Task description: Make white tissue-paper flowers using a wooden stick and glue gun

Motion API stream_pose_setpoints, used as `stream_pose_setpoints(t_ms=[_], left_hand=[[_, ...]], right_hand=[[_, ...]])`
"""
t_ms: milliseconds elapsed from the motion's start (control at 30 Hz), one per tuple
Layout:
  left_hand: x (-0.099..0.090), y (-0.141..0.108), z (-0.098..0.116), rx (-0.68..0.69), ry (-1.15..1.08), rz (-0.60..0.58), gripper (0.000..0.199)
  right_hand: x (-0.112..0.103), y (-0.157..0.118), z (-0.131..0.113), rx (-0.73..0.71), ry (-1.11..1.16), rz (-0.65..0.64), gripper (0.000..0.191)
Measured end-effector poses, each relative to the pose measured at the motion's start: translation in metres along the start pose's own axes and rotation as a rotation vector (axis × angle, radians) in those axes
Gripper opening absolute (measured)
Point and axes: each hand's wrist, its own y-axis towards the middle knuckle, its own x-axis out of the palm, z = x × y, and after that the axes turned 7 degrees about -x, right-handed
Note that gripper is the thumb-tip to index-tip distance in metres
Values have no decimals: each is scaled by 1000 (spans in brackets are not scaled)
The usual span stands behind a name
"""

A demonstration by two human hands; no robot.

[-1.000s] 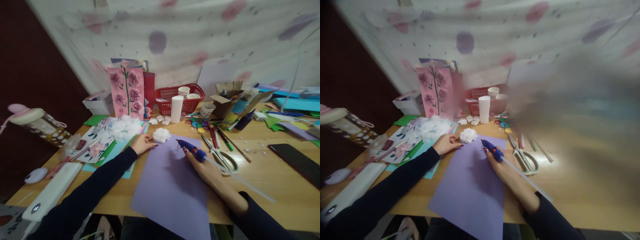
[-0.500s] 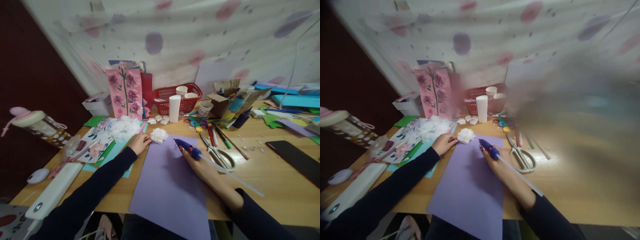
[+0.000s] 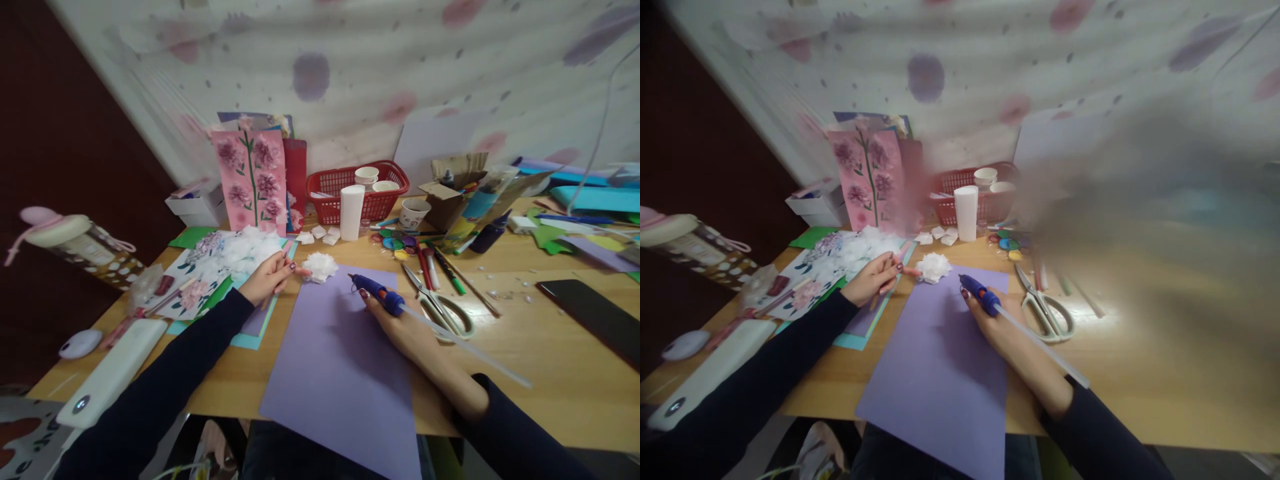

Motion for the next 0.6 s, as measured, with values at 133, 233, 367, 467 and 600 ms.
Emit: stream_pose_setpoints(t_ms=[133,233,367,467,600], left_hand=[[1,-1,0,-45,39,-33,33],[-12,-8,-1,-51,154,23,33],[-46,-28,3,-80,240,155,30],[-77,-46,10,-107,185,313,31],[-109,-69,21,-176,79,429,25]], right_hand=[[-1,-1,-1,13,-40,2,36],[-2,-1,-2,20,-30,-5,36],[-2,-1,-3,15,-24,-14,37],[-1,-2,-3,13,-17,-2,37],[-1,-3,-4,12,-34,10,38]])
